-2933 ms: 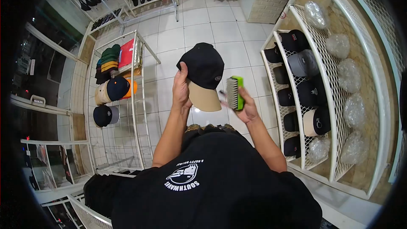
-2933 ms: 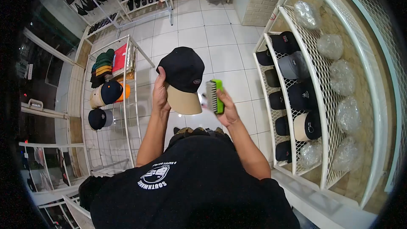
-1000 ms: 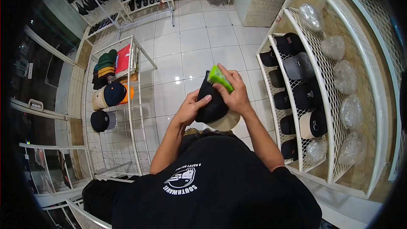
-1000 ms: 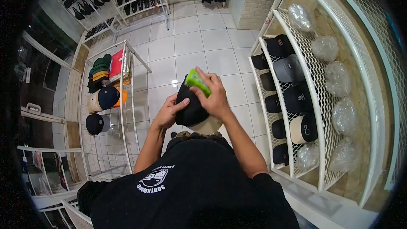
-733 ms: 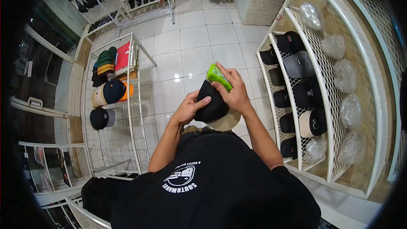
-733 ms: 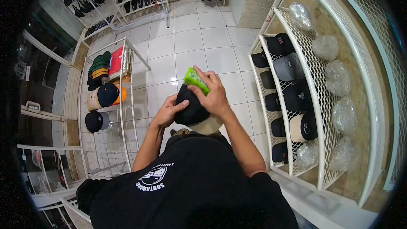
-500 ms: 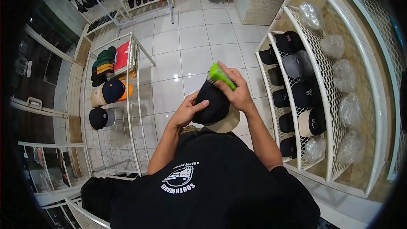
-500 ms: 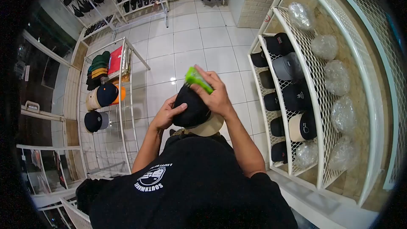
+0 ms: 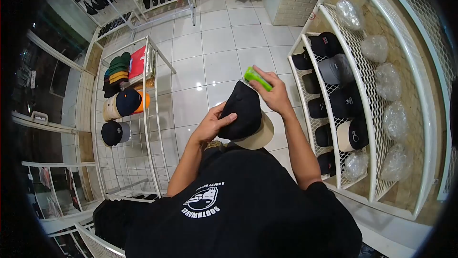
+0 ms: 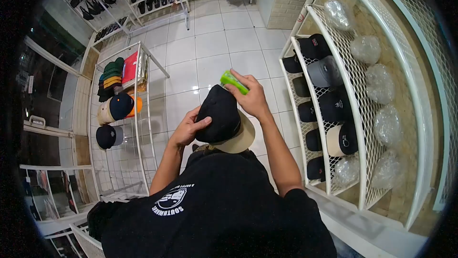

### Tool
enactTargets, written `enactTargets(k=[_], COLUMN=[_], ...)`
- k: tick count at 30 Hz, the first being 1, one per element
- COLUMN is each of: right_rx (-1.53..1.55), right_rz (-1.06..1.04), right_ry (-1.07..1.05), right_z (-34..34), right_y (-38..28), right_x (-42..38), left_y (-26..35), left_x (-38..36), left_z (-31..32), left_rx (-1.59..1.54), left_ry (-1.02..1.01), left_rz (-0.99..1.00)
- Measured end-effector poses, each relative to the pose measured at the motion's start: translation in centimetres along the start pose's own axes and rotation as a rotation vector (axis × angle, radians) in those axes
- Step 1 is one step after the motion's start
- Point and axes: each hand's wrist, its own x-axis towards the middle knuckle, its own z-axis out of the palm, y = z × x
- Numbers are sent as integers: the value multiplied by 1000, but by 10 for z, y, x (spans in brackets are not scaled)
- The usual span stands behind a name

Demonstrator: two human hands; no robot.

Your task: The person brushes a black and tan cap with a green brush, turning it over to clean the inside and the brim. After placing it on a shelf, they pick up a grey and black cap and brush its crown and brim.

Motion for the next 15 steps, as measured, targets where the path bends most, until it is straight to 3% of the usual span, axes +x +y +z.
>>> enactTargets(k=[1,2,4,6,8,10,13,15], right_rx=[284,284,255,152,-103,475,662,955], right_rz=[-11,-8,-127,-52,39,166,272,427], right_ry=[30,19,-29,-45,61,81,14,16], right_z=[1,5,14,9,-4,-12,-8,1], right_y=[-5,-12,-25,-4,16,17,22,34], right_x=[-1,-4,-11,-8,-3,-8,-31,-40], left_y=[-1,-4,-7,-9,0,-1,-3,0], left_x=[2,2,5,6,8,12,13,14], left_z=[-3,-5,-11,-10,-3,-15,-20,-22], left_rx=[-27,-34,18,50,70,38,-93,-56], left_ry=[2,11,-96,-98,61,107,143,110], left_rz=[-14,-14,-22,-34,82,105,190,194])
